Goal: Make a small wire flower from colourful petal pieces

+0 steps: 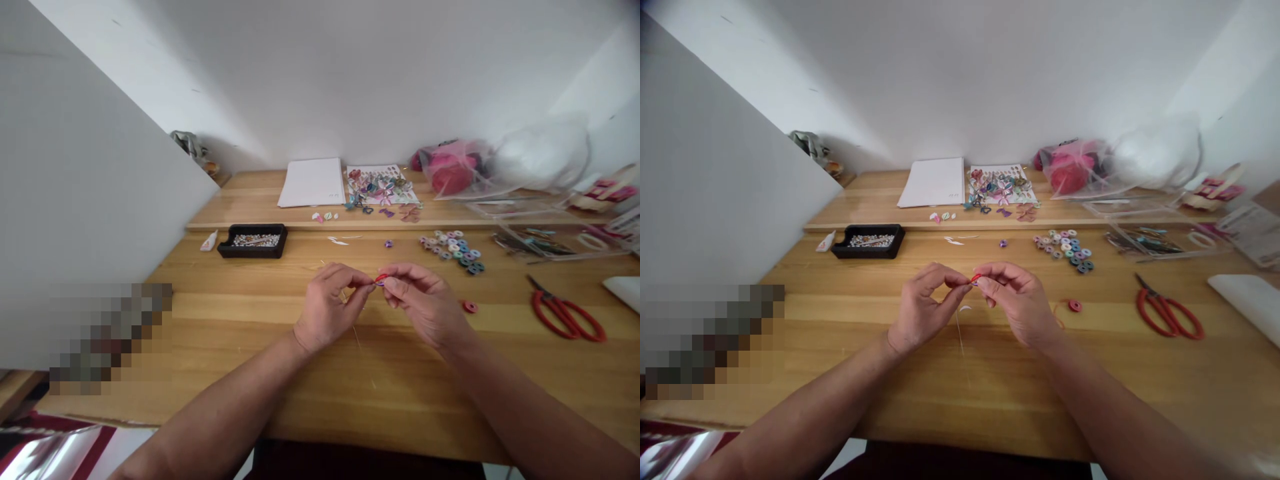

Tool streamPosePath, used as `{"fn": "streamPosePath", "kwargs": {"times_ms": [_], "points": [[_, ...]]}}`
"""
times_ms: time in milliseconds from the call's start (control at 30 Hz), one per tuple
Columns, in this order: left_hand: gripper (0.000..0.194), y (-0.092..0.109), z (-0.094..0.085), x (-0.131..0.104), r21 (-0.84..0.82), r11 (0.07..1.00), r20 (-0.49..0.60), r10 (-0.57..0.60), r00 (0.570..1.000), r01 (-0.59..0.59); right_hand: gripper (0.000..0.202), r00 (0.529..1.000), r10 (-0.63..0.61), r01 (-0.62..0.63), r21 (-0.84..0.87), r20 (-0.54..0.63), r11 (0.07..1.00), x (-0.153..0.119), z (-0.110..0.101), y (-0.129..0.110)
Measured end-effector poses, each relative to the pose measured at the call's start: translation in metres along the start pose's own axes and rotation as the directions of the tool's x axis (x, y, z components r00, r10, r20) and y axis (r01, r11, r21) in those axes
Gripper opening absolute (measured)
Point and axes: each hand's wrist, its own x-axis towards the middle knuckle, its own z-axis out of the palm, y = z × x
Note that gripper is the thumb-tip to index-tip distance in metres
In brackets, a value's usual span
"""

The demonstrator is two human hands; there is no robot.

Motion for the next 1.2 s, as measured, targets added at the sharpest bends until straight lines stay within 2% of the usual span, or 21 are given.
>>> {"fn": "streamPosePath", "kwargs": {"times_ms": [700, 833, 933, 1033, 1100, 1200], "points": [[0.005, -0.0029, 0.0035, -0.0037, -0.095, 0.993, 0.002, -0.067, 0.998, 0.066, 0.012, 1.000, -0.002, 0.003, 0.051, -0.016, 0.999, -0.0030, 0.0043, 0.0085], [0.007, -0.0019, 0.0047, -0.0032, -0.186, 0.969, 0.024, -0.158, 0.987, 0.160, 0.013, 1.000, 0.014, -0.012, 0.061, -0.026, 0.998, -0.0020, 0.0037, 0.0063], [0.014, -0.0015, 0.0050, -0.0011, -0.362, 0.867, 0.113, -0.324, 0.939, 0.342, 0.014, 0.999, 0.013, -0.010, 0.068, -0.043, 0.998, -0.0007, 0.0021, 0.0029], [0.022, -0.0029, 0.0046, 0.0012, -0.522, 0.686, 0.230, -0.459, 0.858, 0.507, 0.016, 0.999, 0.013, -0.009, 0.067, -0.053, 0.998, 0.0006, 0.0006, 0.0027], [0.026, -0.0039, 0.0043, 0.0021, -0.568, 0.593, 0.289, -0.505, 0.813, 0.570, 0.016, 0.999, 0.014, -0.012, 0.045, -0.052, 0.999, 0.0009, -0.0002, 0.0048], [0.029, -0.0044, 0.0045, 0.0025, -0.580, 0.525, 0.349, -0.532, 0.772, 0.623, 0.015, 0.999, 0.010, -0.010, 0.002, -0.044, 1.000, 0.0007, -0.0008, 0.0084]]}}
